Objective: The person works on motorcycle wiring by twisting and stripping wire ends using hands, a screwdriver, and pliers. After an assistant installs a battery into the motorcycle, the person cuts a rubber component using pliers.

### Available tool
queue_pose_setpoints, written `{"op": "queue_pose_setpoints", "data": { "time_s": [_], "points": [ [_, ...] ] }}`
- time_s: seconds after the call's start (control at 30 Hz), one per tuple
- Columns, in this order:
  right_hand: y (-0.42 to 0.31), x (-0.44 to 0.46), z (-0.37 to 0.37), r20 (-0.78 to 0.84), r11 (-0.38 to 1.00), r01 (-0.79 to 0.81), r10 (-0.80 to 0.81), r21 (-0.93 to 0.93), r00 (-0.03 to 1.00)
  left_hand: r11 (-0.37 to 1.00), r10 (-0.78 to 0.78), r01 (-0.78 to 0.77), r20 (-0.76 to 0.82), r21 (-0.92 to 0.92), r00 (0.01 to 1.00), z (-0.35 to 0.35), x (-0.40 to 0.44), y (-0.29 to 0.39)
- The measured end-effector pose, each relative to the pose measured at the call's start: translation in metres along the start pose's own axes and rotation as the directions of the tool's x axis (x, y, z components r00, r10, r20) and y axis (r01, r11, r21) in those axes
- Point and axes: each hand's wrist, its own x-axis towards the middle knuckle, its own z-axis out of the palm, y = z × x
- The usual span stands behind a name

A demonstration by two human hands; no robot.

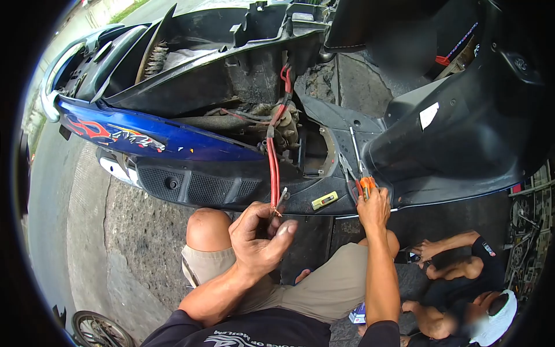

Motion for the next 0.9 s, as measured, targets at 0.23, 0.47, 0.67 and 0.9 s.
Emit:
{"op": "queue_pose_setpoints", "data": {
  "time_s": [0.23, 0.47, 0.67, 0.9],
  "points": [
    [-0.056, -0.038, -0.045, -0.323, 0.893, 0.339, -0.241, 0.296, 0.915, 0.989, 0.086, -0.073, -0.099, 0.128, 0.991, 0.004, 0.0, -0.002],
    [-0.134, -0.102, -0.086, -0.021, -0.054, -0.007, -0.51, 0.999, 0.86, 0.998, 0.054, -0.055, -0.078, -0.015, 0.995, 0.006, -0.002, -0.008],
    [-0.148, -0.127, -0.06, 0.001, -0.072, -0.042, -0.491, 0.997, 0.871, 0.966, 0.2, -0.194, -0.018, 0.169, 0.98, -0.004, 0.008, -0.003],
    [-0.157, -0.121, -0.075, -0.121, -0.137, 0.081, -0.316, 0.987, 0.941, 0.968, 0.154, -0.185, 0.178, 0.172, 0.972, -0.021, 0.029, 0.001]
  ]
}}
